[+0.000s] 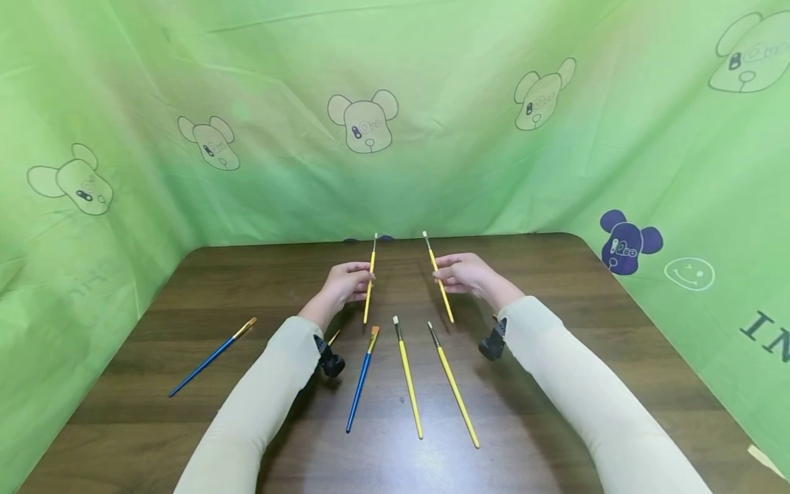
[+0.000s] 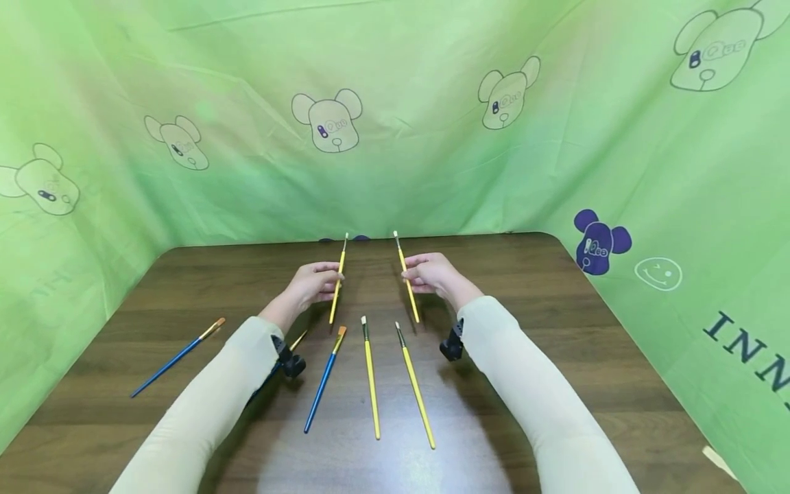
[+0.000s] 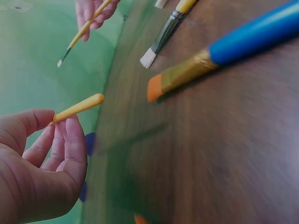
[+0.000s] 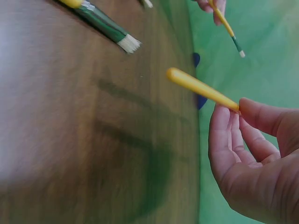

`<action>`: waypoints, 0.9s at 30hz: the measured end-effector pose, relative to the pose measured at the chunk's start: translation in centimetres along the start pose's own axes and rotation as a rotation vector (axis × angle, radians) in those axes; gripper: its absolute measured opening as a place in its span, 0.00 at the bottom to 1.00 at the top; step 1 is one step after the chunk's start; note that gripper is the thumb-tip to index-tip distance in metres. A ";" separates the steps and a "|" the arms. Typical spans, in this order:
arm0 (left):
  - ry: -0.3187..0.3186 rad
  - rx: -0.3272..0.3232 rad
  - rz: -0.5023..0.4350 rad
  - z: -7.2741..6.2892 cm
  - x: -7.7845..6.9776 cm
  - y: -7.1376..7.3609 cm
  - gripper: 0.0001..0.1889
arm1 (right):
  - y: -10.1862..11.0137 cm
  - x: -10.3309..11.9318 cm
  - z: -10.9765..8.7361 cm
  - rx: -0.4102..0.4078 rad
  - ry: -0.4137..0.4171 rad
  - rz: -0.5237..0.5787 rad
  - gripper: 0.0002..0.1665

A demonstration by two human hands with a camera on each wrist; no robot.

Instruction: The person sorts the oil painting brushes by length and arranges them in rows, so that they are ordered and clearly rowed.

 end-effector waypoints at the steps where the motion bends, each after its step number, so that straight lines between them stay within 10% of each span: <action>1: -0.001 0.001 0.001 0.4 0.0 -0.2 0.21 | 0.0 0.0 0.3 -0.004 -0.004 0.003 0.31; 27: -0.008 -0.011 0.115 5.5 -0.3 -2.3 0.22 | -1.1 -0.8 5.2 -0.175 -0.017 0.091 0.28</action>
Point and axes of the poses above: each hand's wrist, its own z-axis towards the middle knuckle, its own y-axis out of the back of the hand, x = y × z, the point moved 5 cm from there along z, towards the middle knuckle, and after that the axes turned 12 degrees about x, right-handed, at the moved point
